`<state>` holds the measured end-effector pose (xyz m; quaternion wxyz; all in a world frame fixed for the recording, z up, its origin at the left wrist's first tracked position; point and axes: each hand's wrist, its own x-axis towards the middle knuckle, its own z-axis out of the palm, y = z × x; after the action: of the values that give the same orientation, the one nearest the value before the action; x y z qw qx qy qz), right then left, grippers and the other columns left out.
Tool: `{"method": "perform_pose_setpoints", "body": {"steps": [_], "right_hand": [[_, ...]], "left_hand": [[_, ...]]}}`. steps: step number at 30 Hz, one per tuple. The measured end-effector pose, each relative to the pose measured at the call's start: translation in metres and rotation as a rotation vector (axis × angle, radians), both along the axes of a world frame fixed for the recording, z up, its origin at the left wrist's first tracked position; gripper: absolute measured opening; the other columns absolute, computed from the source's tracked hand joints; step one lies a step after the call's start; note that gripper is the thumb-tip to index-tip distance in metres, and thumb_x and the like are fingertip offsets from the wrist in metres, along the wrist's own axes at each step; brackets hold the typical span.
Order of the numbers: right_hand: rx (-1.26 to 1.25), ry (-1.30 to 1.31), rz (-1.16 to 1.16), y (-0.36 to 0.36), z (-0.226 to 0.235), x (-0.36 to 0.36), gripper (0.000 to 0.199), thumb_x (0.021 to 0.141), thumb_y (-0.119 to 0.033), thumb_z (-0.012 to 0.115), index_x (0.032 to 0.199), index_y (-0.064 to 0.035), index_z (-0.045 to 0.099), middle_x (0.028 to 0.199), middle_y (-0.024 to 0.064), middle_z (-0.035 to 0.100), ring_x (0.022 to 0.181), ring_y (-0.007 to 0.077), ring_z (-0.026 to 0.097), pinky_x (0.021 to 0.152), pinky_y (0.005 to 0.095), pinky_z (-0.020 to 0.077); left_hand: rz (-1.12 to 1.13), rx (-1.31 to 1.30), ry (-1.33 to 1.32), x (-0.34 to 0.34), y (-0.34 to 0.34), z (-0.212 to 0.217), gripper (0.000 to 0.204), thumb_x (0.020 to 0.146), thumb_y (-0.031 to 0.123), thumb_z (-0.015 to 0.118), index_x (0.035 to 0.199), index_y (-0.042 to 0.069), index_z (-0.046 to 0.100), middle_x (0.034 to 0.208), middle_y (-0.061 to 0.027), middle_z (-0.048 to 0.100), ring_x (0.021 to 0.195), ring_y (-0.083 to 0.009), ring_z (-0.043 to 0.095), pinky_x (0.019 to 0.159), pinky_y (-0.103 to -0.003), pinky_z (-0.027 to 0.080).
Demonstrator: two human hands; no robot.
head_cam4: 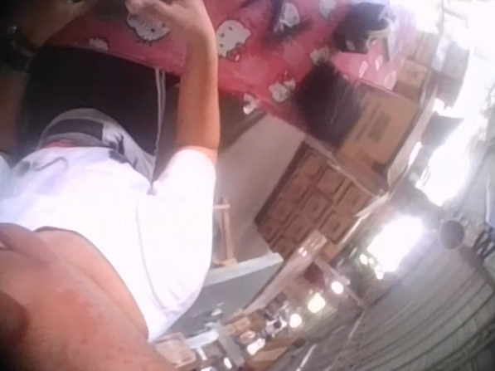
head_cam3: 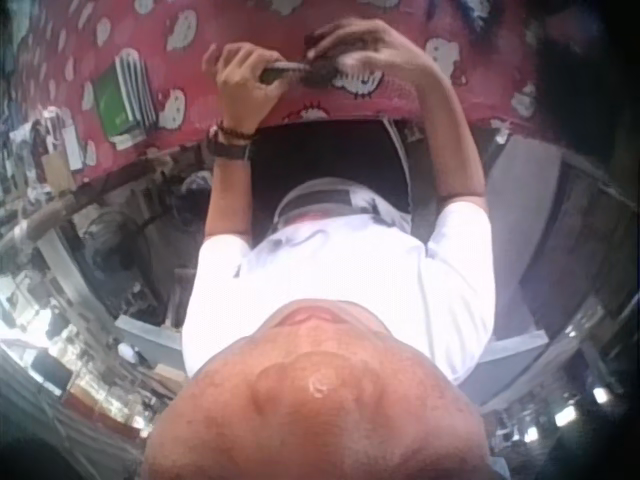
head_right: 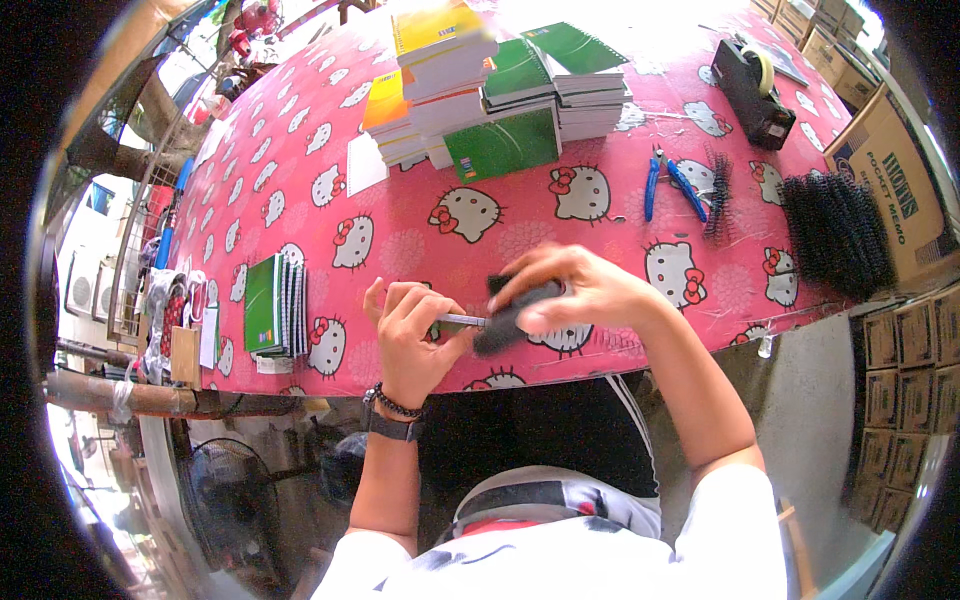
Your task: The person assembles notebooks by hand, aligning pages and covers, inserting a plastic spiral binding through the pre-punched holes, and then trimming the excess coil with pliers.
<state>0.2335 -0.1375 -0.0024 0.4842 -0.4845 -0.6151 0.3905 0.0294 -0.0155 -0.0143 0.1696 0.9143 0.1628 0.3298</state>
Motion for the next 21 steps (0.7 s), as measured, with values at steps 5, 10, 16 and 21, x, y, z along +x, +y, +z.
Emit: {"method": "perform_pose_setpoints", "body": {"steps": [5, 10, 16, 21], "right_hand": [[0.024, 0.325, 0.068, 0.006, 0.009, 0.0, 0.048, 0.068, -0.044, 0.076, 0.094, -0.0038, 0.071, 0.095, 0.0163, 0.064, 0.102, 0.0265, 0.055, 0.088, 0.0373, 0.042], [-0.248, -0.282, -0.273, 0.016, 0.006, 0.004, 0.059, 0.067, -0.052, 0.073, 0.099, -0.0025, 0.07, 0.1, 0.016, 0.065, 0.108, 0.0285, 0.053, 0.095, 0.0393, 0.0374], [-0.187, -0.115, -0.091, 0.026, 0.005, -0.009, 0.052, 0.074, -0.046, 0.07, 0.1, -0.001, 0.069, 0.099, 0.0136, 0.065, 0.104, 0.0257, 0.055, 0.091, 0.0368, 0.0399], [0.04, 0.285, 0.196, 0.036, 0.001, -0.012, 0.049, 0.076, -0.043, 0.069, 0.101, -0.0012, 0.069, 0.093, 0.0139, 0.067, 0.096, 0.0238, 0.059, 0.086, 0.0344, 0.0438]], "left_hand": [[0.001, 0.007, 0.006, -0.004, 0.001, -0.004, 0.029, 0.059, 0.031, 0.081, 0.07, 0.014, 0.06, 0.071, 0.0015, 0.055, 0.081, -0.019, 0.054, 0.096, -0.041, 0.028], [0.039, -0.089, -0.172, -0.001, -0.002, -0.003, 0.056, 0.062, 0.031, 0.082, 0.106, 0.011, 0.057, 0.093, -0.0045, 0.056, 0.085, -0.0212, 0.055, 0.094, -0.04, 0.033], [-0.151, -0.938, -0.393, -0.016, 0.011, -0.055, 0.061, 0.063, 0.009, 0.085, 0.108, 0.007, 0.044, 0.095, -0.0039, 0.05, 0.085, -0.0113, 0.052, 0.074, -0.025, 0.046], [-0.271, -1.102, -0.463, -0.012, 0.013, -0.065, 0.051, 0.064, 0.004, 0.083, 0.096, 0.008, 0.043, 0.089, -0.0025, 0.049, 0.081, -0.0102, 0.051, 0.073, -0.025, 0.047]]}}
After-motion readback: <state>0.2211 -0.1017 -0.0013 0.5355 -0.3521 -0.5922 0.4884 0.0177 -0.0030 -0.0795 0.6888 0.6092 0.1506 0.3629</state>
